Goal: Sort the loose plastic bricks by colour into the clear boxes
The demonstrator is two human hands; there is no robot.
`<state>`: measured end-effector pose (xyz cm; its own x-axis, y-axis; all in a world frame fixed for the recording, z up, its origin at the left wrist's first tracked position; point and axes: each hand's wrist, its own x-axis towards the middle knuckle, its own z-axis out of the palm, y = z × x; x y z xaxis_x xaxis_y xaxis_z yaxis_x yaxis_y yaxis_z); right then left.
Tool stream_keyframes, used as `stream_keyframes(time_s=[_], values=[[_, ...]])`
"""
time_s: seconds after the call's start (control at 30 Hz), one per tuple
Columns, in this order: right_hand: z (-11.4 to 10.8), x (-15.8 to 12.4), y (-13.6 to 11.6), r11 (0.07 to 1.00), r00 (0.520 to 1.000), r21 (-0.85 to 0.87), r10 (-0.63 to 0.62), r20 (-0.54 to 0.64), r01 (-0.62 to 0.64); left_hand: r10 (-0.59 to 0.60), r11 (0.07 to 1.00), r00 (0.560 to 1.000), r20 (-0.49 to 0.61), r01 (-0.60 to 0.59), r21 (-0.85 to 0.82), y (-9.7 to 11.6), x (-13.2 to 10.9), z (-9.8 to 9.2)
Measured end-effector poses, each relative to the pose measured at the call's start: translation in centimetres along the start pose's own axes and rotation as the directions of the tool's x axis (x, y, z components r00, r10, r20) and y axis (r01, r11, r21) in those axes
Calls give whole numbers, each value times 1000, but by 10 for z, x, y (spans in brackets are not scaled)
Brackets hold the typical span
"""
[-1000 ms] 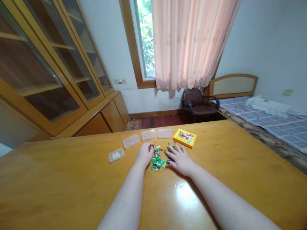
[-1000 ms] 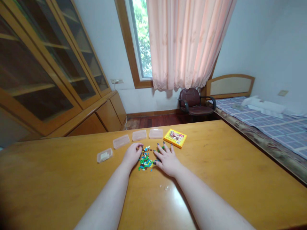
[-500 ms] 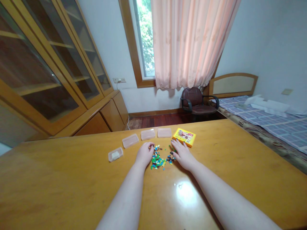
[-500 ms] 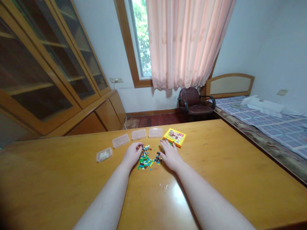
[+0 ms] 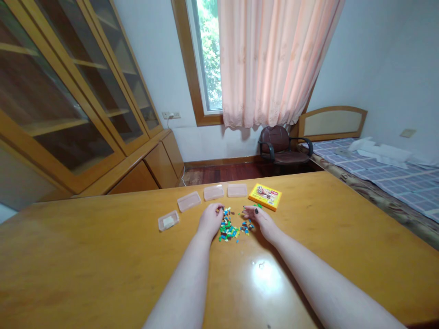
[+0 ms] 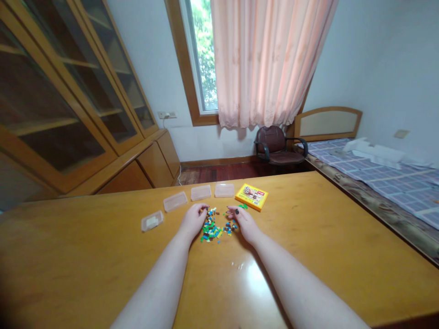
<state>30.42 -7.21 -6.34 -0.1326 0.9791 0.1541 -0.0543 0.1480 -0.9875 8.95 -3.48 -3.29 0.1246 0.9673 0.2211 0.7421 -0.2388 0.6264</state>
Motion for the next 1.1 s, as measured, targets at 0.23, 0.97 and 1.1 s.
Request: stream_keyframes(time_s=[0.23,0.97,1.1], values=[[1,7,-3,1000,994,-4,-11,-109,10,-9,1000,1000,-16,9,-24,-3,1,-1],[-13,29,1,896,929,442,201,-311,-46,-3,994,999,-34,-1,-108,-10,5,7],[-21,13,-2,898,888,439,227,-399,-32,-8,994,999,-31,5,-106,-10,5,8]])
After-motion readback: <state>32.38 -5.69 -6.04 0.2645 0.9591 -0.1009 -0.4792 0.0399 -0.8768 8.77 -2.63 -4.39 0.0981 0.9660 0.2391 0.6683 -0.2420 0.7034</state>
